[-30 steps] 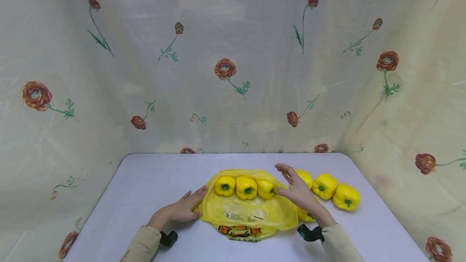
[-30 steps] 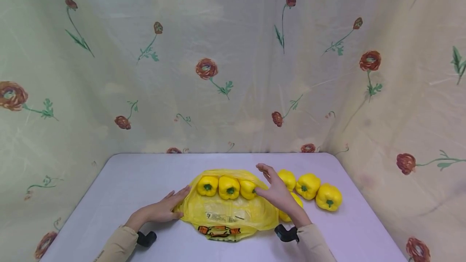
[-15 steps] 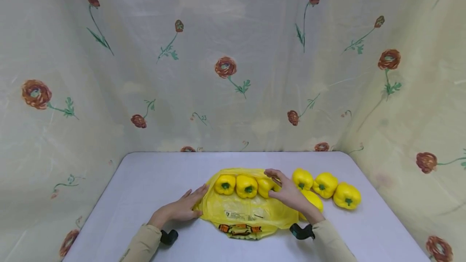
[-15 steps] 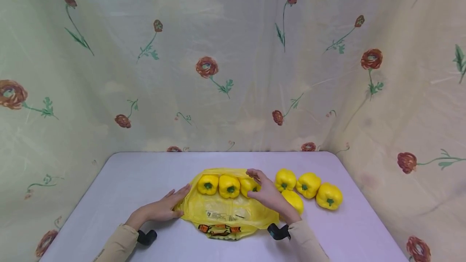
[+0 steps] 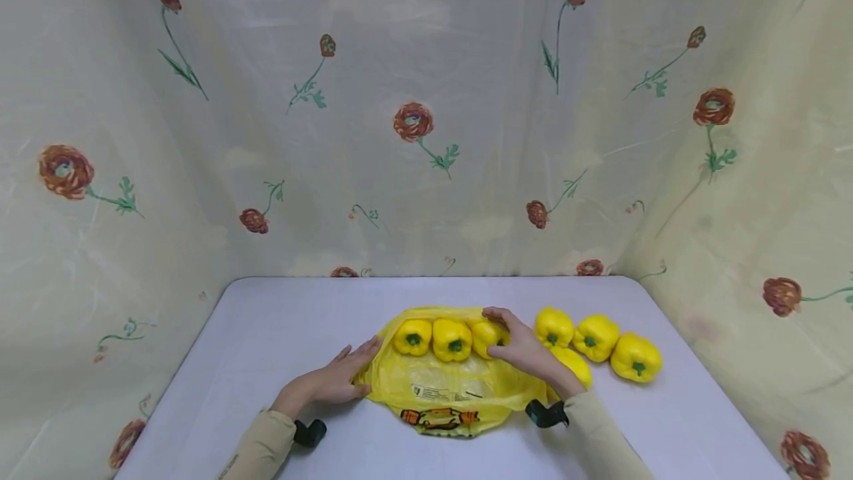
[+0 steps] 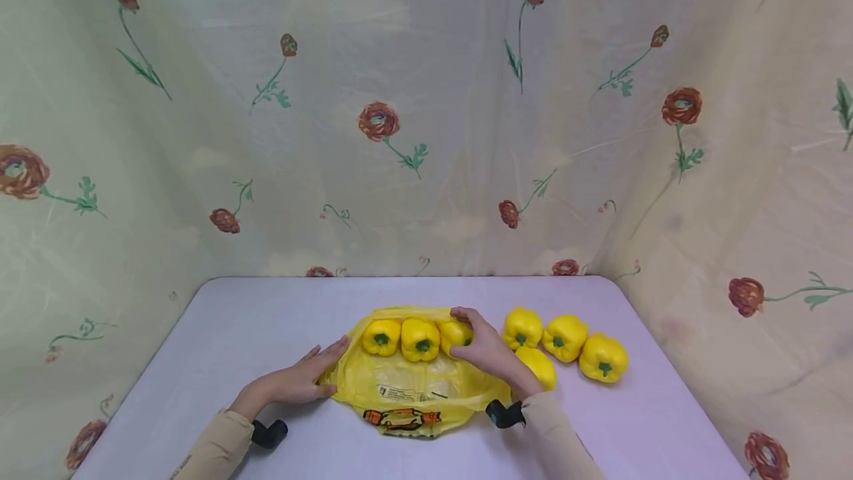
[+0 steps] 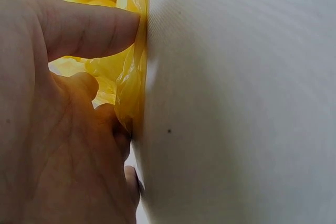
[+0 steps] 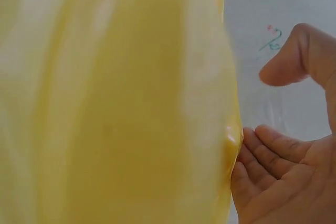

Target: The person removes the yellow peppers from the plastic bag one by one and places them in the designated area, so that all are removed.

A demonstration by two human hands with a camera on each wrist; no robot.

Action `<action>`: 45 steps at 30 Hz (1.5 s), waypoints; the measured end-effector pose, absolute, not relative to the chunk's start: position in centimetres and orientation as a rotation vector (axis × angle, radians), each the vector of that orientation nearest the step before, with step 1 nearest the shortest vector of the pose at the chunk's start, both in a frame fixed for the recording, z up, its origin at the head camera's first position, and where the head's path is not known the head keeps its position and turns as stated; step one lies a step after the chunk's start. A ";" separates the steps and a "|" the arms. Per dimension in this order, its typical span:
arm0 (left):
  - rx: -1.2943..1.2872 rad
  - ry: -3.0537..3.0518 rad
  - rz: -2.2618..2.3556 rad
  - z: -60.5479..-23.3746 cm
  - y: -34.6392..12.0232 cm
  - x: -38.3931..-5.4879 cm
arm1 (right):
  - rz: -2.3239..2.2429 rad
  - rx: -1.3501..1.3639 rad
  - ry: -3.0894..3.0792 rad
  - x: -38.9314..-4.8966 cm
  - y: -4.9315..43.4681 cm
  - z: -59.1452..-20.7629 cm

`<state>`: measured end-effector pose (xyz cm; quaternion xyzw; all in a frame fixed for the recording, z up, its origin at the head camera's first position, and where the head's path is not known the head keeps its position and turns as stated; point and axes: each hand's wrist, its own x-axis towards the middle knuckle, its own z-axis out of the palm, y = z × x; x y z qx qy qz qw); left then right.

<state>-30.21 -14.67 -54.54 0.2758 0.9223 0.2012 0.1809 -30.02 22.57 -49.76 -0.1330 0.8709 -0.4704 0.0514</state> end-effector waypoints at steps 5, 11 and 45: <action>0.793 2.593 0.582 -54.6 -14.7 -30.2 | -1.358 -0.397 2.688 -30.7 22.7 -49.6; 0.789 2.590 0.599 -54.6 -14.6 -30.3 | -1.250 -0.398 2.716 -31.6 22.9 -49.3; 0.752 2.579 0.612 -54.4 -14.6 -30.2 | -1.247 -0.543 2.519 -32.0 24.1 -46.1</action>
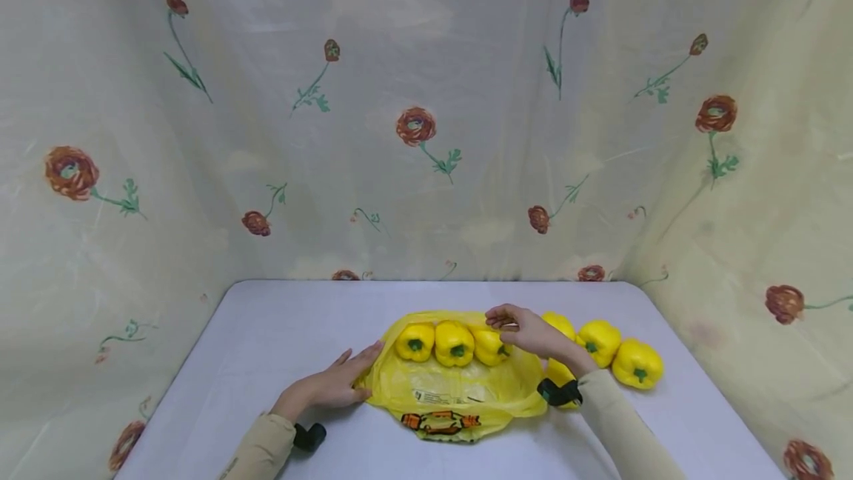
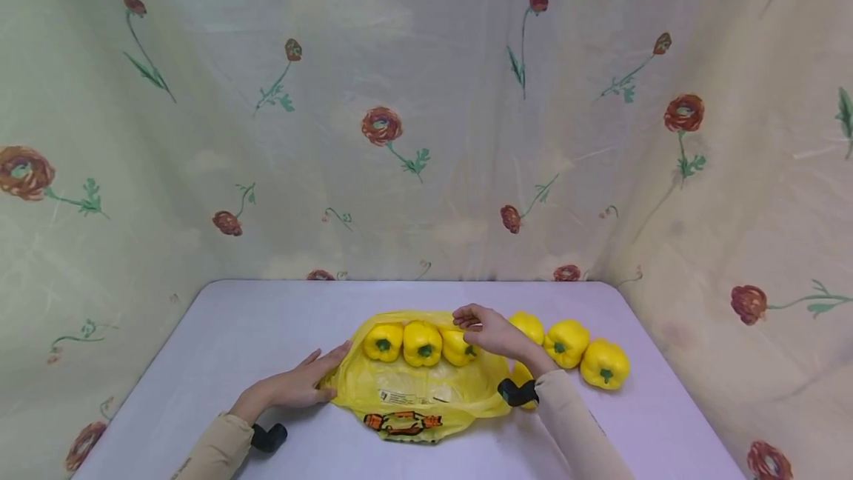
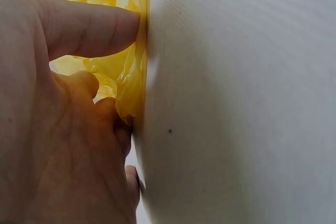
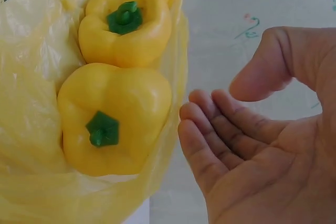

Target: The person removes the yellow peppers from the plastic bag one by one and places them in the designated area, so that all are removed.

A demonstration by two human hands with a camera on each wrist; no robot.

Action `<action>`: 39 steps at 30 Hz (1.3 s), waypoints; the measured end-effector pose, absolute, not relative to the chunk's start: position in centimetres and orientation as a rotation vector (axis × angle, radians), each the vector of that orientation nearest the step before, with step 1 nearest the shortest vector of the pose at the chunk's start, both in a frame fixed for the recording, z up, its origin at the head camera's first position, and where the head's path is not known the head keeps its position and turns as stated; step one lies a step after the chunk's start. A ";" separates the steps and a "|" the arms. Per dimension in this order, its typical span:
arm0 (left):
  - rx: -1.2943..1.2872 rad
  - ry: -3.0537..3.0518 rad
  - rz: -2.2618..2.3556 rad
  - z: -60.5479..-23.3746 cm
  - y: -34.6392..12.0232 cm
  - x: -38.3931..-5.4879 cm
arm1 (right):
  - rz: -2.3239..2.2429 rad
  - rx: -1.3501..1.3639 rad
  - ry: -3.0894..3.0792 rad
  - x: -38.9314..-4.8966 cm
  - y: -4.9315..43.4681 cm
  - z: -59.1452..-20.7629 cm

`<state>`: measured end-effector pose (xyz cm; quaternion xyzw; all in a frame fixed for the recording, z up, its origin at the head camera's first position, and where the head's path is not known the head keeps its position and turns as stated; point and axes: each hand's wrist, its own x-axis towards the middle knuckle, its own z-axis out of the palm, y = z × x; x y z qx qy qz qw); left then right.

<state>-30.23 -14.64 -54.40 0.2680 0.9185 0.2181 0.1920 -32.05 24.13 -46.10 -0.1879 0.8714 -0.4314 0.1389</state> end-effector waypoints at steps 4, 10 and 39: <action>0.754 2.578 0.629 -54.2 -14.6 -30.1 | -1.225 -0.587 2.506 -32.1 24.3 -46.4; 0.763 2.578 0.641 -54.5 -14.6 -30.2 | -1.189 -0.517 2.571 -32.0 24.6 -47.1; 0.790 2.569 0.618 -54.6 -15.0 -30.4 | -1.009 -0.316 2.580 -32.2 23.7 -49.4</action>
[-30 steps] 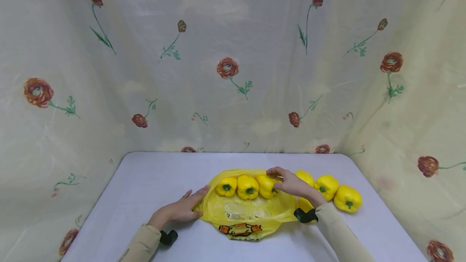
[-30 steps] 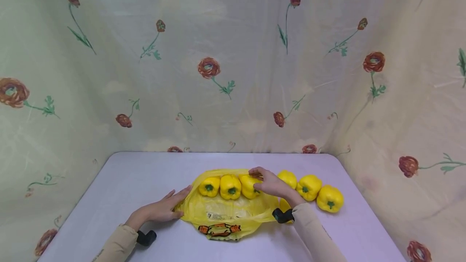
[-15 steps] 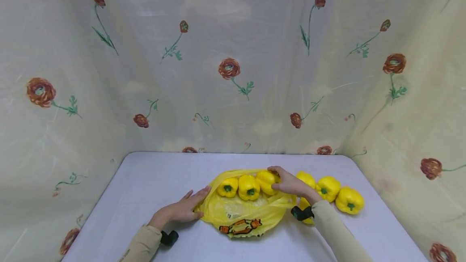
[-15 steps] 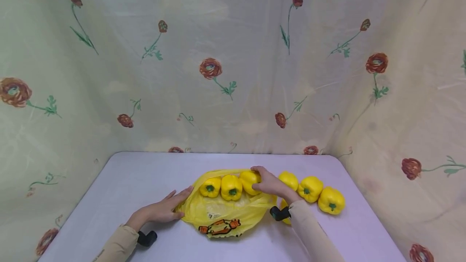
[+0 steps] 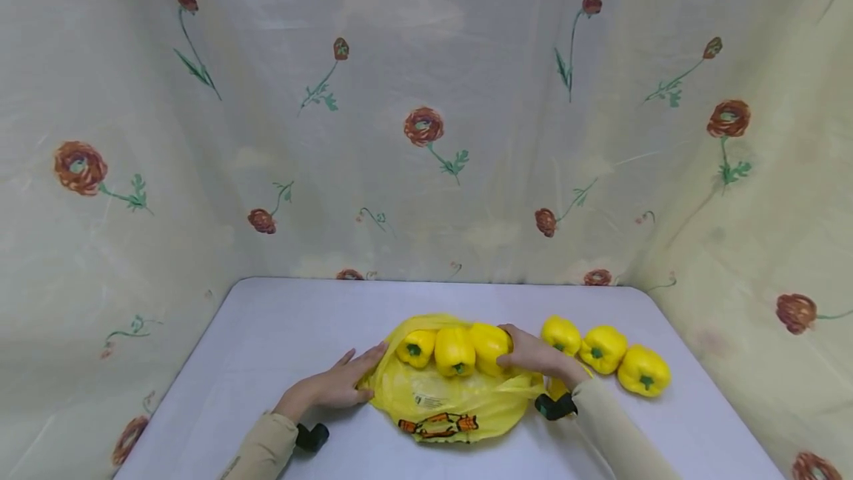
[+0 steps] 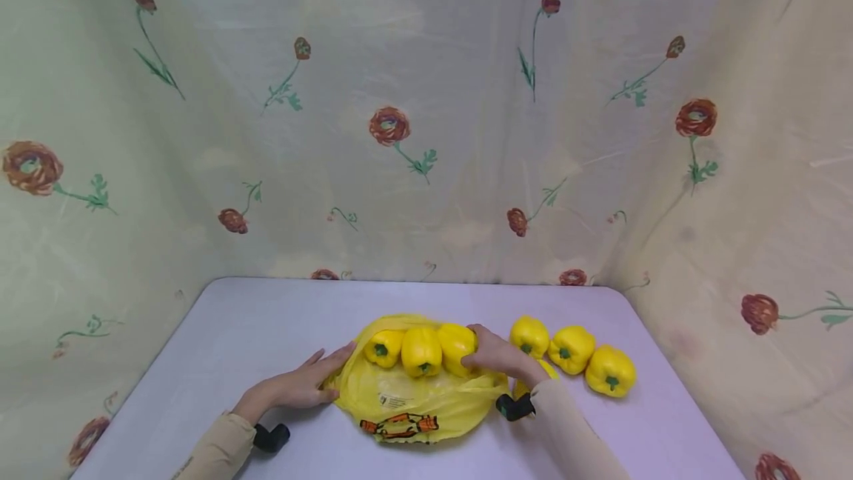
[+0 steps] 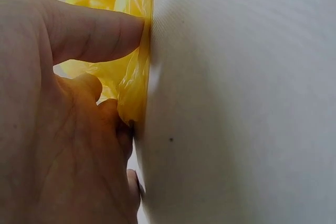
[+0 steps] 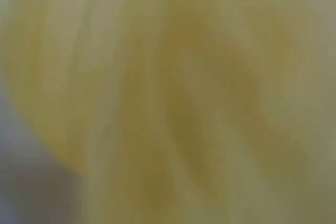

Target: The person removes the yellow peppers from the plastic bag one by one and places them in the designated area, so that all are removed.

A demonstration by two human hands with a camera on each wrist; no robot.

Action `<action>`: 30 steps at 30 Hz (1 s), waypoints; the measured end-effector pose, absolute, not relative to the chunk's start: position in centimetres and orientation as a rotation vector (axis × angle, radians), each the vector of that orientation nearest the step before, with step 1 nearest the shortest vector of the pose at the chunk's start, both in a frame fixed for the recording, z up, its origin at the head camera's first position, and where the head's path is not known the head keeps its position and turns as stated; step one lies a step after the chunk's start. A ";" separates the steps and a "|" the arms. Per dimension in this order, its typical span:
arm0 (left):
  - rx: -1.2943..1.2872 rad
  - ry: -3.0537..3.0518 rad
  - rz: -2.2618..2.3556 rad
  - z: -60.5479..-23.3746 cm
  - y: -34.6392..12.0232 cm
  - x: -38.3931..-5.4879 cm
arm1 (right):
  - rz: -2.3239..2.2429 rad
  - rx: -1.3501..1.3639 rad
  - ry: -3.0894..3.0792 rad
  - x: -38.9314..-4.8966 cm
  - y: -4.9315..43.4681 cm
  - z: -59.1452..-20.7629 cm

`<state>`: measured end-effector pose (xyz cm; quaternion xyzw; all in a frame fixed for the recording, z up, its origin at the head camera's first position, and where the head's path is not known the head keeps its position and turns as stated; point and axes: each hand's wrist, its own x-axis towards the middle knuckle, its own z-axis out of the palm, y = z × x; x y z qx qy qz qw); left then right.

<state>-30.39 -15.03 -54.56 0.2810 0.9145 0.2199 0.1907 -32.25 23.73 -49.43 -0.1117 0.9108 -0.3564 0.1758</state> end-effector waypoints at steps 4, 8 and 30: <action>0.794 2.585 0.618 -54.5 -15.3 -30.4 | -1.083 -0.344 2.529 -30.7 23.9 -49.7; 0.804 2.595 0.620 -54.3 -15.5 -30.4 | -1.115 -0.332 2.515 -30.0 23.9 -49.8; 0.806 2.572 0.629 -54.4 -14.9 -30.3 | -1.189 -0.454 2.455 -31.1 25.0 -49.8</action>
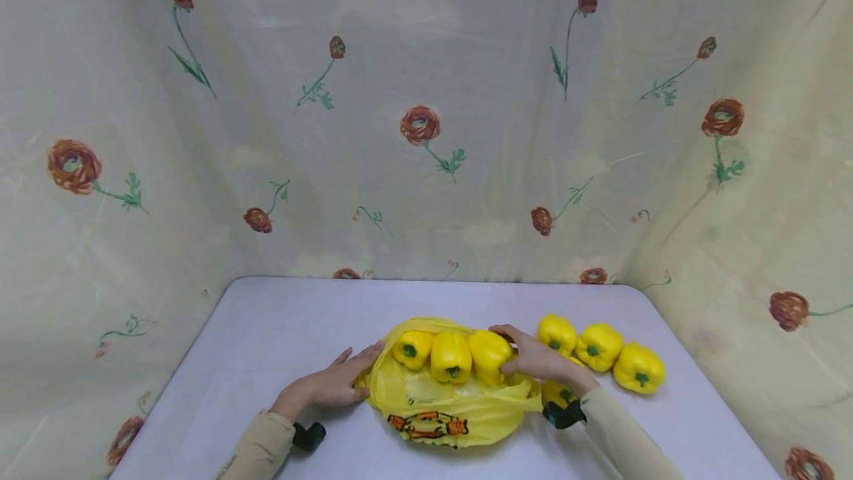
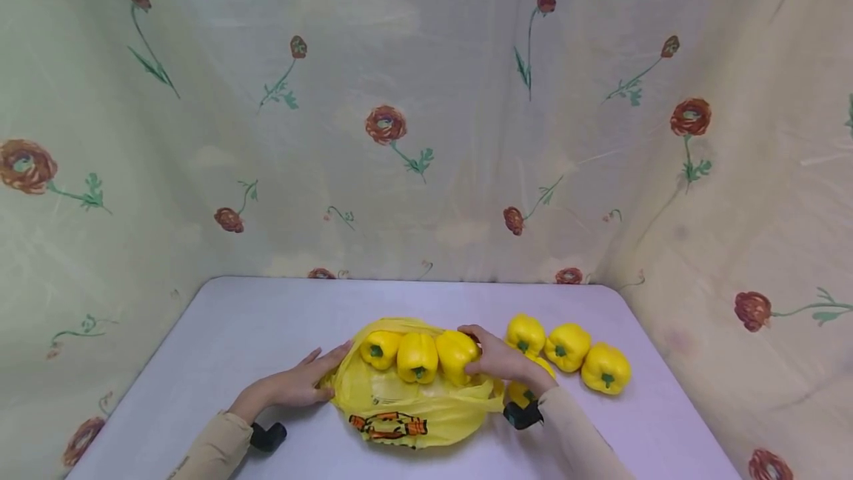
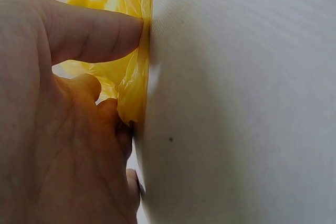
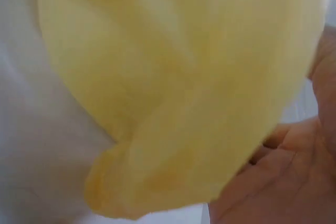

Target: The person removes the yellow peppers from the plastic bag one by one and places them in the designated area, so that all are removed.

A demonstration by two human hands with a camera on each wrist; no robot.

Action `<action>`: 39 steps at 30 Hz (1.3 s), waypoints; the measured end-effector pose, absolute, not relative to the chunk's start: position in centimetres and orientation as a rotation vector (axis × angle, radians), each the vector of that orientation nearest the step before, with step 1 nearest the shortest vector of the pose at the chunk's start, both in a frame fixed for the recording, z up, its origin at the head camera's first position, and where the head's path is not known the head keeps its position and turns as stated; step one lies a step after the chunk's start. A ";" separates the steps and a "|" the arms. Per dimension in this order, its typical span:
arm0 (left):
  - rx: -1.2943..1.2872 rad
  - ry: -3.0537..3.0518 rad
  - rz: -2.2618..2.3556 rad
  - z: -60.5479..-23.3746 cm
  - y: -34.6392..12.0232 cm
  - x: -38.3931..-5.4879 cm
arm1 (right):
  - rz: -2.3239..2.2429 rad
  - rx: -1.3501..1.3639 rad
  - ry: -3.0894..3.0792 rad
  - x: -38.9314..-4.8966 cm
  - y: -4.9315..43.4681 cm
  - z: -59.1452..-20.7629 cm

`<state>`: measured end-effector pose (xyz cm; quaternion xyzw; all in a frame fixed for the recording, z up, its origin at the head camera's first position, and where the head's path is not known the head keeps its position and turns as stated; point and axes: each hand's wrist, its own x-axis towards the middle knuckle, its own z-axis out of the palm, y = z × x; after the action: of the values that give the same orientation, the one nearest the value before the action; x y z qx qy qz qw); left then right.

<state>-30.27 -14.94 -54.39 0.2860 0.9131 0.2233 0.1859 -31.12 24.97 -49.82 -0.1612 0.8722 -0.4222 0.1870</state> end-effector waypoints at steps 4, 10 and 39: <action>0.800 2.566 0.631 -54.5 -15.0 -30.3 | -1.147 -0.453 2.422 -31.4 25.0 -49.8; 0.803 2.573 0.631 -54.4 -15.0 -30.3 | -1.083 -0.478 2.410 -31.8 25.0 -50.0; 0.813 2.572 0.627 -54.8 -14.9 -30.4 | -0.928 -0.516 2.418 -31.4 25.1 -48.1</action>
<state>-30.36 -14.93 -54.76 0.2886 0.9127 0.2225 0.1851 -31.38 25.06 -48.06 -0.1892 0.8872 -0.3403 0.2476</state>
